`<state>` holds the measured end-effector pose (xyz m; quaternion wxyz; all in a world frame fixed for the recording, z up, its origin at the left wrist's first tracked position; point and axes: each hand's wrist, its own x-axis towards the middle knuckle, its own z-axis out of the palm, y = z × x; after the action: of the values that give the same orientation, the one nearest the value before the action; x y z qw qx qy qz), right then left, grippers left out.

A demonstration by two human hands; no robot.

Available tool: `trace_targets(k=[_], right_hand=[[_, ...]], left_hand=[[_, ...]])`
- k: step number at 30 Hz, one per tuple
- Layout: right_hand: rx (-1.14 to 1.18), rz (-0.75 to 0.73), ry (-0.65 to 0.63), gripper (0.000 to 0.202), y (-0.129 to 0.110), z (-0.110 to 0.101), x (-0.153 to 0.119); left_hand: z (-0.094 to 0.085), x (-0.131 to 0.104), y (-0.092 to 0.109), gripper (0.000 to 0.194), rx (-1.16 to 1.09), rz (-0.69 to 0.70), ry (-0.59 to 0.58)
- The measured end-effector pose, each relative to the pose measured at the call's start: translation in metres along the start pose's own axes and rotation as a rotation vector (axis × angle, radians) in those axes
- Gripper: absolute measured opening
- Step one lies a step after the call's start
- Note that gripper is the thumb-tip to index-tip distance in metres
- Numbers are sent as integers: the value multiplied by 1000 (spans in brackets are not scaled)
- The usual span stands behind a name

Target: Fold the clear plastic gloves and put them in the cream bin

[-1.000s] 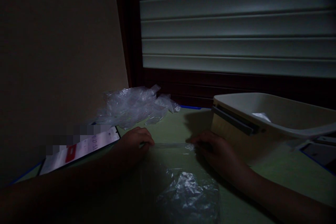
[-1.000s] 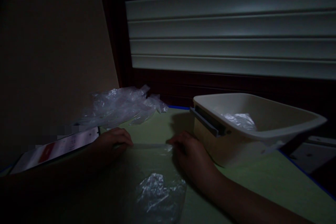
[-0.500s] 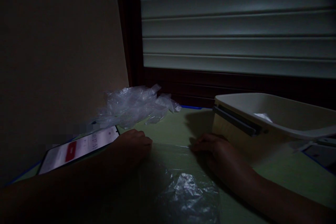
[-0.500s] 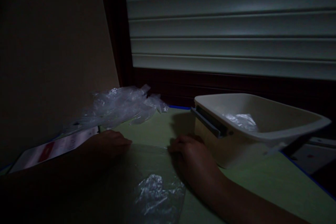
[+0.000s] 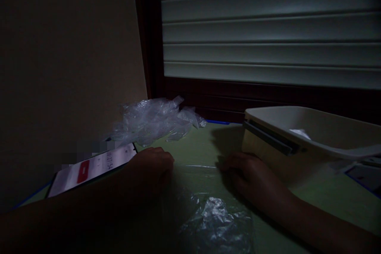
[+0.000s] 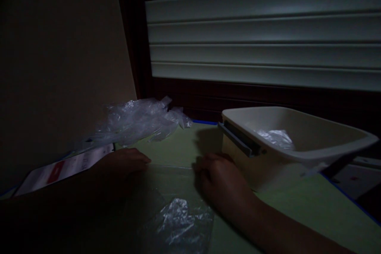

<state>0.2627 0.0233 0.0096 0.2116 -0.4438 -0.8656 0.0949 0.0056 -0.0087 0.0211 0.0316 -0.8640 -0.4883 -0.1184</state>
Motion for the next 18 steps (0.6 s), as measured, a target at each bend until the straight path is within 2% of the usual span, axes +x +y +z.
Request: trace_targets(k=[7,12,18], right_hand=[[37,48,7,18,-3,2,1],[65,91,22,20,-1,3,2],[346,219,17,15,11,13,3]], left_hand=[[6,5,-4,13,-73,24,84],[13,7,-10,13,-142,23,92],[13,5,-12,11,-217,-9,74]])
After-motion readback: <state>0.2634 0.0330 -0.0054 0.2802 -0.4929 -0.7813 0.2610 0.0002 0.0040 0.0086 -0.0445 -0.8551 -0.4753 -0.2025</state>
